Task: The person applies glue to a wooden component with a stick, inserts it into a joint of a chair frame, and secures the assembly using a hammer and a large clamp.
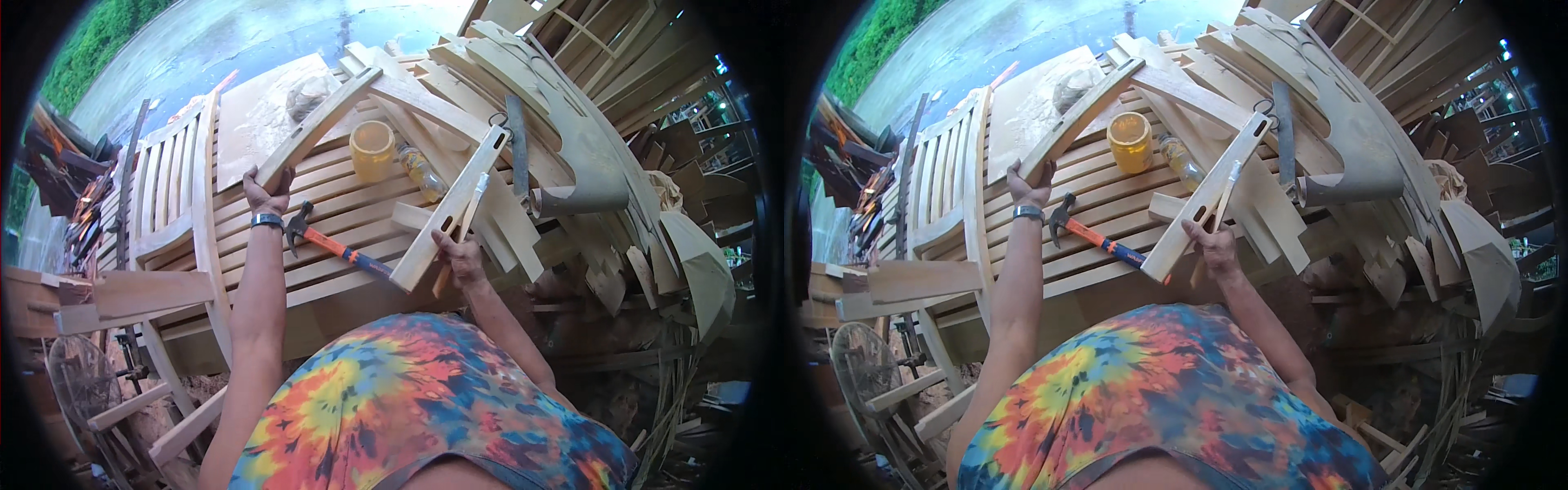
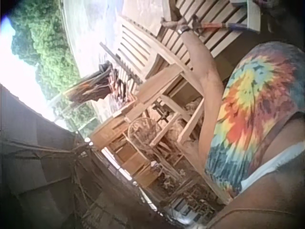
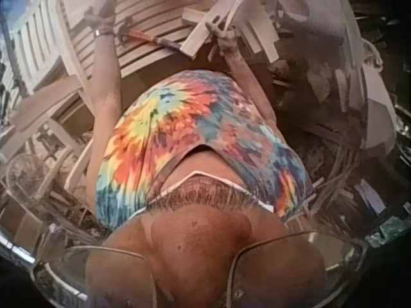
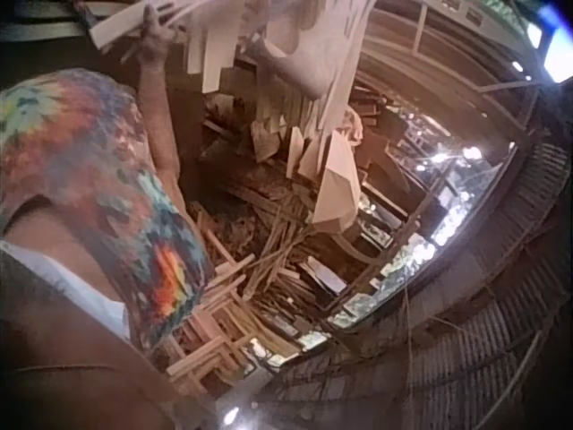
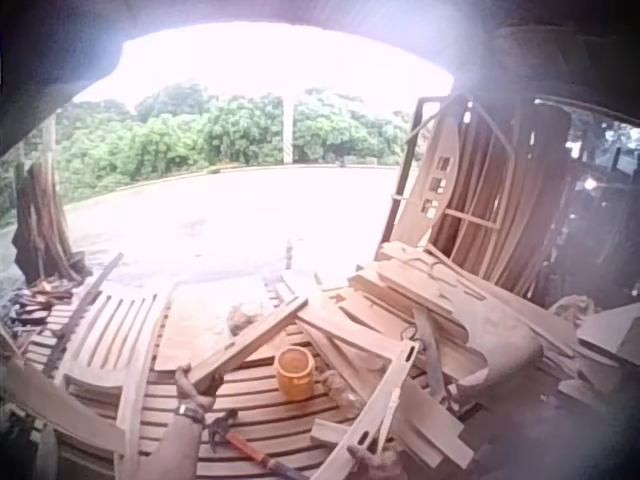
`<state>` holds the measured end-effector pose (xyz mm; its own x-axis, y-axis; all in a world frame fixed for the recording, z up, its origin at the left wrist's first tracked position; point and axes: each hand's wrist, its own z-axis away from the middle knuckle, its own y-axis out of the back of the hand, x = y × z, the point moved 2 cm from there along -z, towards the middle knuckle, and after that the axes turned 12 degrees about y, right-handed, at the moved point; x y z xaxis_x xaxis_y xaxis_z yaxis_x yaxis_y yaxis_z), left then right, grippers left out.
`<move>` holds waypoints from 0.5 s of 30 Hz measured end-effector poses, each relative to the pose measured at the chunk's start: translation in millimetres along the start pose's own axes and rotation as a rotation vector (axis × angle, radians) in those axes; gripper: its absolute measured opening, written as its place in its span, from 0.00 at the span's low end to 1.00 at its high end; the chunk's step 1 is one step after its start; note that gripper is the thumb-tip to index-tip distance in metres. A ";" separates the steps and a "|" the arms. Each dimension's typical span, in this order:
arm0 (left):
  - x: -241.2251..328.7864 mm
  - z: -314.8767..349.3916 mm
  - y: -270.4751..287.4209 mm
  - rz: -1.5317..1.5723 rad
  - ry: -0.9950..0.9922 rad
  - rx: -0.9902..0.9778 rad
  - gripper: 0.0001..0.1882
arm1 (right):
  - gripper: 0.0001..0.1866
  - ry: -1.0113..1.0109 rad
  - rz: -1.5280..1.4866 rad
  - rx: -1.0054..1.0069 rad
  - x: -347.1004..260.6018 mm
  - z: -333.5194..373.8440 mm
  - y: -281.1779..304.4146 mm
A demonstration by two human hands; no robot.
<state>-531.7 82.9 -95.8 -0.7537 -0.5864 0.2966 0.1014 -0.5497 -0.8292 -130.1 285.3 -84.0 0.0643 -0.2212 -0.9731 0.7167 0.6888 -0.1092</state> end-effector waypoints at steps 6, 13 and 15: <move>6.4 -28.8 29.9 -0.113 0.005 -0.064 0.38 | 0.26 0.185 0.507 -0.053 -58.6 -3.9 88.7; -13.2 -26.7 25.8 -0.063 -0.187 -0.201 0.42 | 0.11 0.691 1.121 -0.481 -233.4 -7.4 67.7; -19.9 -24.5 24.8 -0.089 -0.238 -0.182 0.41 | 0.10 0.779 1.383 -0.598 -247.1 -12.7 46.9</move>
<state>-530.1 95.5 -133.9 -0.5792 -0.6752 0.4567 -0.0922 -0.5025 -0.8597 -121.1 381.0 148.7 -0.0910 0.9664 -0.2404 0.0662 0.2467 0.9668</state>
